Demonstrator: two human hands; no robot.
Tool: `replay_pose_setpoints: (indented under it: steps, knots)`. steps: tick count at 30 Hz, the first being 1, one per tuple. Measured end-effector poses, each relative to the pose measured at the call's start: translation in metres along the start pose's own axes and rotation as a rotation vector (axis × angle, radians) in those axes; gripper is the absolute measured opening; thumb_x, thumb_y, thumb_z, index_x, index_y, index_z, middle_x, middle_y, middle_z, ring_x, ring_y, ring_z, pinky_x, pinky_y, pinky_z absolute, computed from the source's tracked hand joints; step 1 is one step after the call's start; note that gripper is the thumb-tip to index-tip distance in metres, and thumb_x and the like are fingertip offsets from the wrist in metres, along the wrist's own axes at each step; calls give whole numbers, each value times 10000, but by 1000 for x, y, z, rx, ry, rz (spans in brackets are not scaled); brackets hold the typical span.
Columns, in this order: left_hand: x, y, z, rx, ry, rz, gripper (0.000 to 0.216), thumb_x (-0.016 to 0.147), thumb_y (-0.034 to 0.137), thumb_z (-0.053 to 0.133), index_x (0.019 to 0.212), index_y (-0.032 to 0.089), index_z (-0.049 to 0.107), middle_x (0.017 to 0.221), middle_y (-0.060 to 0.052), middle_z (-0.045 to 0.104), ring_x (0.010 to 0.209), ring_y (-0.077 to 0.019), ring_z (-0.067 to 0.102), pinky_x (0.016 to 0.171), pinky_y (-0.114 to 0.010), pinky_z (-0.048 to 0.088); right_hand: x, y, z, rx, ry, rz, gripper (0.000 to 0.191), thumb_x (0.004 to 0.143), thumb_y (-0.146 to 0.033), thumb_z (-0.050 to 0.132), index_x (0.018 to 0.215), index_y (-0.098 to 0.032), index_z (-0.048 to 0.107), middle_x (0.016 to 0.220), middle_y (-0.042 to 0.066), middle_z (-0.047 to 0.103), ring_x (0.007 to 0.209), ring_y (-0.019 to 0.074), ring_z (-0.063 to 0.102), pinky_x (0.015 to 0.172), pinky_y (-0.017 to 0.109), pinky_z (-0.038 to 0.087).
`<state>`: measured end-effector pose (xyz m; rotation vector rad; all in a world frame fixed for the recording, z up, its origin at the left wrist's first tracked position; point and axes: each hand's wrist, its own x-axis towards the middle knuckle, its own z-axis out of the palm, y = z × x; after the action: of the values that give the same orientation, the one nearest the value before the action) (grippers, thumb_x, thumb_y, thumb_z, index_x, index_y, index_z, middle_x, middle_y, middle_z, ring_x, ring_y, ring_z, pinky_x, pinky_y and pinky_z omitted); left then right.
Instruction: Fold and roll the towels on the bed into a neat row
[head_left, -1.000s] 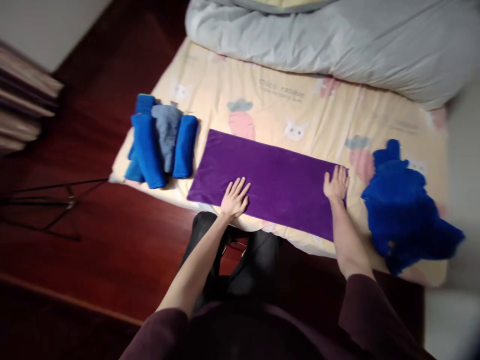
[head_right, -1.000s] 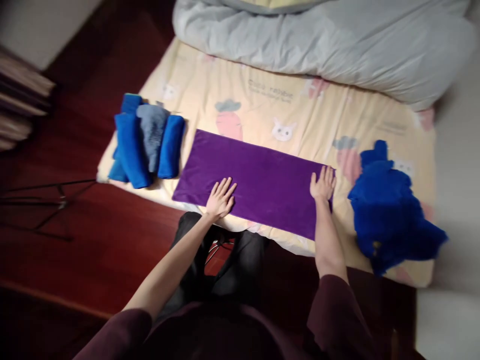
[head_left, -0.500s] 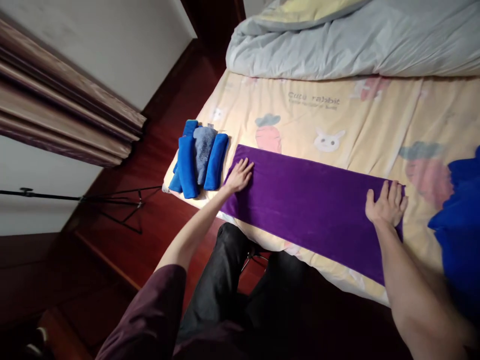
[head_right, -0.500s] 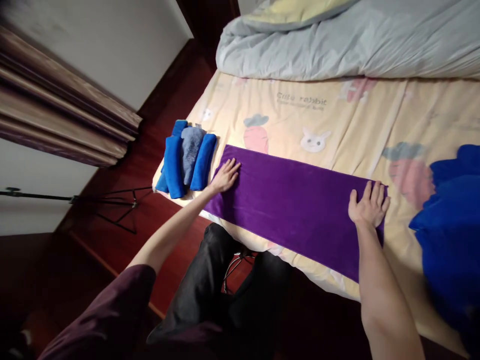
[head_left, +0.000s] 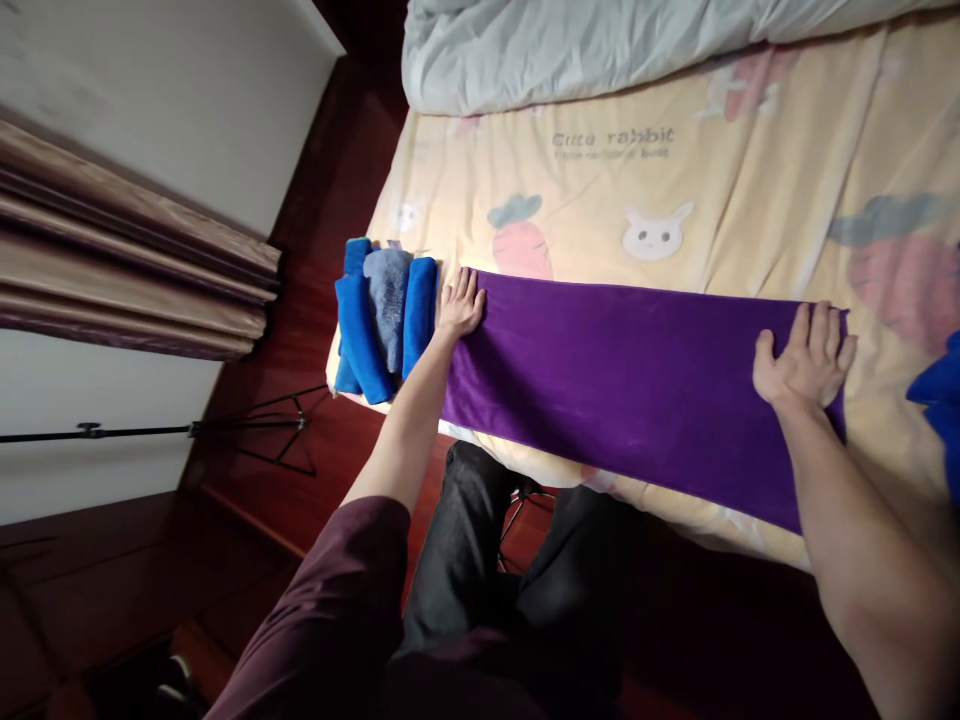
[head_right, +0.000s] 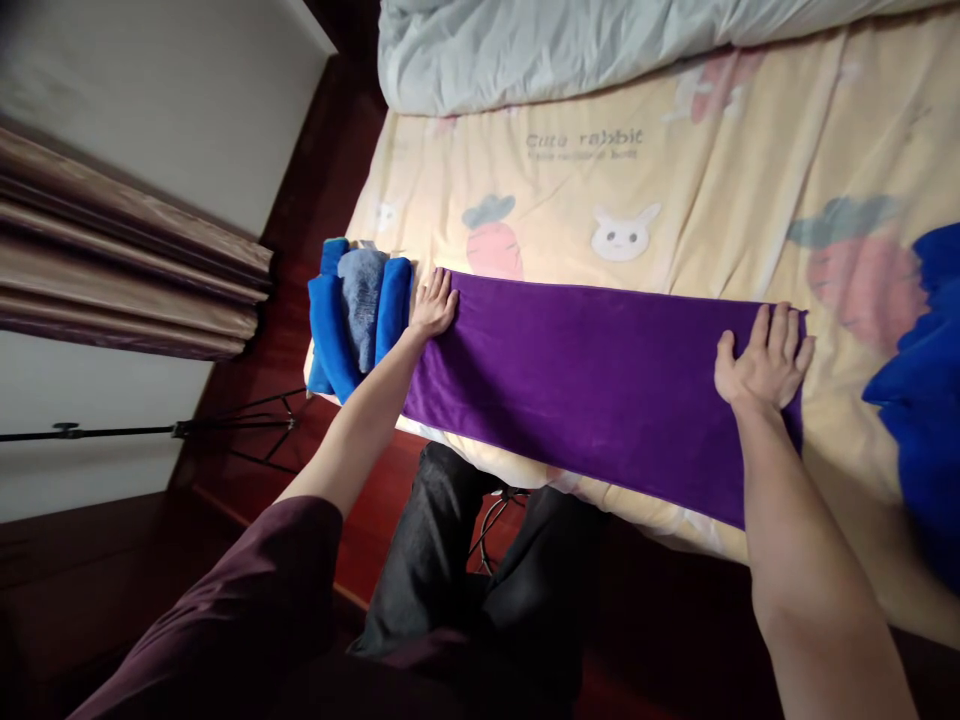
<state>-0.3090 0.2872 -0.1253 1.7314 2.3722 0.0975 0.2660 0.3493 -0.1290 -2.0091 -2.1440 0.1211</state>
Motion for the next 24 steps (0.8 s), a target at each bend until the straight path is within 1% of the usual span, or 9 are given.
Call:
replay_pose_setpoints:
  steps: [3, 6, 8, 11, 13, 15, 18, 21, 24]
  knots:
    - [-20, 18, -3, -38, 59, 51, 676, 1077, 449, 313, 1655, 102, 278, 1750, -144, 158, 1639, -305, 60, 1334, -570, 39, 0, -1, -1, -8, -21, 9, 671, 1077, -423, 223, 1671, -112, 203, 1753, 133, 189, 1632, 193, 99, 1332, 503, 104]
    - [-73, 32, 4, -85, 80, 217, 676, 1077, 464, 284, 1669, 137, 258, 1762, -112, 121, 1641, -289, 24, 1337, -554, 60, 1, -1, -2, -50, -56, 15, 669, 1079, -404, 208, 1676, -104, 182, 1756, 134, 175, 1632, 186, 85, 1335, 496, 93]
    - [-115, 29, 12, -99, 59, 285, 652, 1078, 459, 282, 1668, 181, 277, 1765, -87, 124, 1641, -281, 34, 1333, -558, 89, 1, -1, -2, -58, -62, 16, 667, 1080, -398, 217, 1677, -105, 178, 1756, 135, 172, 1632, 181, 79, 1335, 497, 93]
    - [-158, 5, 23, -116, 82, 207, 631, 1073, 443, 303, 1658, 207, 312, 1763, -78, 148, 1640, -280, 70, 1333, -557, 117, 1, 0, -1, -43, -50, 16, 671, 1082, -418, 227, 1679, -115, 179, 1757, 129, 172, 1630, 172, 74, 1336, 494, 97]
    - [-164, -17, 25, -148, 99, 148, 636, 1071, 445, 304, 1655, 191, 318, 1765, -84, 142, 1641, -273, 71, 1335, -540, 139, 1, 1, 0, -27, -46, 12, 680, 1083, -442, 217, 1678, -115, 185, 1758, 124, 171, 1630, 175, 80, 1337, 494, 92]
    - [-158, -35, 25, -188, 84, 141, 649, 1070, 460, 302, 1650, 169, 323, 1765, -94, 138, 1642, -266, 71, 1338, -521, 153, 2, 1, 0, -11, -44, 10, 690, 1083, -467, 200, 1675, -111, 197, 1758, 125, 170, 1630, 185, 90, 1337, 496, 86]
    - [-146, -50, 22, -234, 60, 133, 672, 1069, 479, 286, 1648, 139, 311, 1765, -112, 130, 1642, -261, 73, 1341, -499, 146, 2, 0, -1, -7, -48, 12, 700, 1085, -484, 189, 1672, -103, 202, 1757, 131, 172, 1630, 188, 93, 1339, 491, 78]
    - [-142, -42, 20, -233, 86, 78, 700, 1067, 485, 274, 1658, 111, 269, 1768, -128, 78, 1642, -284, 2, 1342, -524, 111, 2, 0, -1, -31, -51, 21, 689, 1085, -462, 192, 1673, -103, 194, 1758, 131, 168, 1631, 185, 84, 1339, 489, 79]
    - [-130, -17, 18, -174, 171, 24, 714, 1066, 499, 279, 1674, 129, 227, 1771, -117, 46, 1638, -308, -50, 1335, -583, 53, 2, 0, -1, -73, -62, 16, 670, 1079, -407, 203, 1678, -109, 168, 1759, 133, 162, 1633, 185, 79, 1335, 494, 88]
